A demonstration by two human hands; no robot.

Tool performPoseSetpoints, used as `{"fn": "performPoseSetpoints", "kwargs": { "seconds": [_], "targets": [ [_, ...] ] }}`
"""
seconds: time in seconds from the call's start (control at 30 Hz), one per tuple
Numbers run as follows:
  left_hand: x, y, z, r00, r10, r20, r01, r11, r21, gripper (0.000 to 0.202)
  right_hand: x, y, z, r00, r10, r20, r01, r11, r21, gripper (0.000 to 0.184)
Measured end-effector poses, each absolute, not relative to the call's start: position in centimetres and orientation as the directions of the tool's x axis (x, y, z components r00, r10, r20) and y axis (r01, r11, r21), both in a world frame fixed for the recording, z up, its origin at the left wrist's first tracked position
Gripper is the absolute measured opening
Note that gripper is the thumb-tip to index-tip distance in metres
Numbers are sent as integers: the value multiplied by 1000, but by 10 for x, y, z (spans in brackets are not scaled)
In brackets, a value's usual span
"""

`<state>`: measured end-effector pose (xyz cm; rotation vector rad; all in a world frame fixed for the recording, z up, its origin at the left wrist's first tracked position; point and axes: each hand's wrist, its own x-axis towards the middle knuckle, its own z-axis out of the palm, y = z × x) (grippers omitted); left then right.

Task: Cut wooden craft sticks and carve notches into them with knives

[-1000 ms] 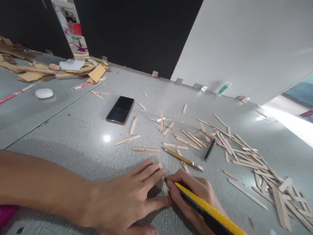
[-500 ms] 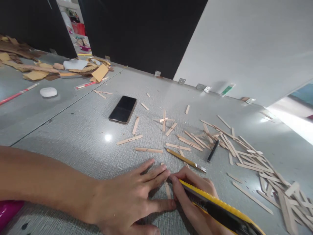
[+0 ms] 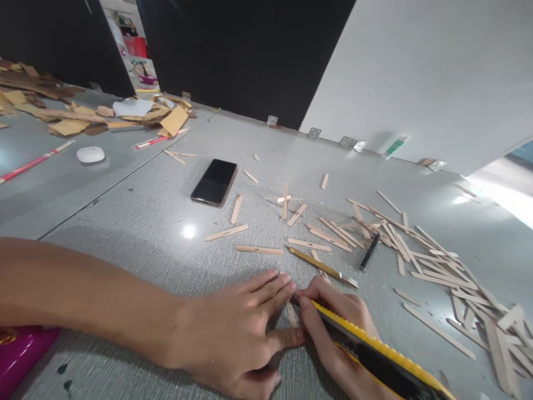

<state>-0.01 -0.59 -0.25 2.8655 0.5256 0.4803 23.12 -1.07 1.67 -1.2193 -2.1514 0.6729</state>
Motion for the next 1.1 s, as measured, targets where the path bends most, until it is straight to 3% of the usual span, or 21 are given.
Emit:
{"fn": "performPoseSetpoints", "kwargs": {
  "seconds": [0.17,0.3,0.73,1.1],
  "targets": [
    [1,-6,0,892,349,286,325,-937,130,59,237,-8,15,-522,834,179,548,489,-679,23],
    [3,-6,1,903,334,269,319,-942,98,61,236,-9,16,-492,860,135,574,437,-693,26],
    [4,-8,2,917,319,240,328,-945,1,64,235,-9,10,-442,878,186,598,443,-668,34],
    [1,-5,-3,914,304,270,295,-953,73,67,236,-14,13,-356,925,132,585,331,-740,41]
  ]
}}
